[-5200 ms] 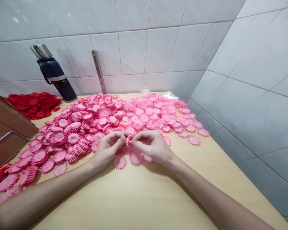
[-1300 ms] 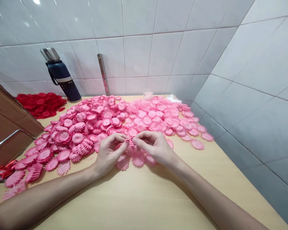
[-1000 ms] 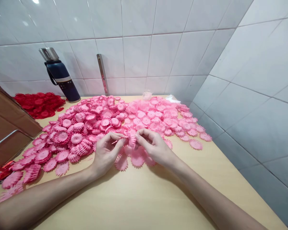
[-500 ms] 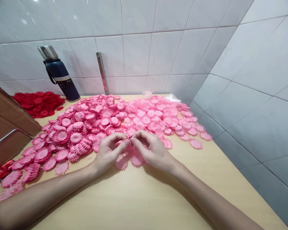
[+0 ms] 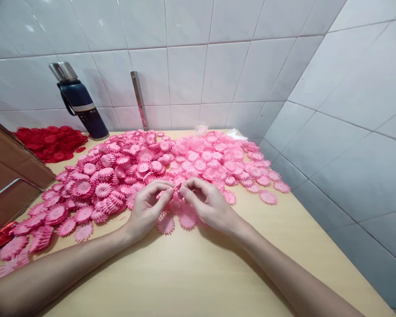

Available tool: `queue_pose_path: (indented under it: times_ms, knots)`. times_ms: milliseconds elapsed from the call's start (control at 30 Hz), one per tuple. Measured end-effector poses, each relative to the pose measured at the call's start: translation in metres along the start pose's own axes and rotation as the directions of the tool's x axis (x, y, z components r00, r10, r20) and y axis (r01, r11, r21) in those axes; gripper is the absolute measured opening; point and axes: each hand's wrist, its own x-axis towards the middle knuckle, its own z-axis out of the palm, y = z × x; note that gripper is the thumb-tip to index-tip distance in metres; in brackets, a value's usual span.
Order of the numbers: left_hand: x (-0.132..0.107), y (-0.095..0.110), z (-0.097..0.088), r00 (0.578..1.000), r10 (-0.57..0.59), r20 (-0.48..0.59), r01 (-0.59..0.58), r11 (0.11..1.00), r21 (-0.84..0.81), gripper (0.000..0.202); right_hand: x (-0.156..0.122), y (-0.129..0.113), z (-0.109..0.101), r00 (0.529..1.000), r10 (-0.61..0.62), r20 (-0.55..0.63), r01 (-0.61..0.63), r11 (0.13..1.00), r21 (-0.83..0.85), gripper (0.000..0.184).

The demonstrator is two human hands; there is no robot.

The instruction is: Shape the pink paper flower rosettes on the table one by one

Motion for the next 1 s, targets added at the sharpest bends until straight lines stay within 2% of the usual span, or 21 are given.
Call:
queue_pose_path:
  times_ms: [200,367,467,567,633,767,867,933,1000]
  knots:
    - [0.001,0.002,0.000,1.000,-0.016,-0.012,0.017,0.999,0.027,0.014,-0.001,-0.003,0.001,0.998,-0.056,0.005,0.056,0.996,-0.068,0.016]
    - [0.002,0.001,0.001,0.997,-0.070,-0.013,0.070,0.998,0.010,0.015,-0.002,-0.004,0.000,1.000,0.000,0.011,0.000,1.000,-0.025,0.016]
    - [0.001,-0.003,0.002,0.988,-0.140,-0.059,0.137,0.989,-0.052,0.016,0.001,0.000,-0.004,1.000,0.000,-0.029,-0.001,1.000,-0.008,0.017]
    - [0.001,-0.004,0.001,0.970,-0.199,-0.141,0.183,0.976,-0.119,0.014,0.005,0.007,-0.010,0.993,-0.004,-0.120,0.003,1.000,-0.008,0.018]
    - [0.001,-0.003,0.001,0.966,-0.195,-0.173,0.176,0.977,-0.120,0.012,0.009,0.012,-0.015,0.975,-0.001,-0.224,-0.001,1.000,-0.011,0.020]
    - [0.002,0.002,0.000,0.960,-0.177,-0.219,0.161,0.983,-0.090,0.015,0.015,0.014,-0.024,0.890,0.014,-0.456,-0.008,1.000,0.015,0.023]
    - [0.004,0.004,0.001,0.956,-0.195,-0.219,0.172,0.978,-0.117,0.016,0.015,0.011,-0.026,0.851,0.040,-0.523,-0.021,0.999,0.042,0.025]
    - [0.004,0.002,0.002,0.961,-0.189,-0.201,0.164,0.977,-0.135,0.016,0.013,0.008,-0.024,0.876,0.016,-0.481,0.003,0.999,0.039,0.025]
    - [0.003,0.001,0.002,0.970,-0.167,-0.178,0.147,0.982,-0.117,0.017,0.010,0.004,-0.018,0.922,-0.025,-0.387,0.040,0.999,0.030,0.024]
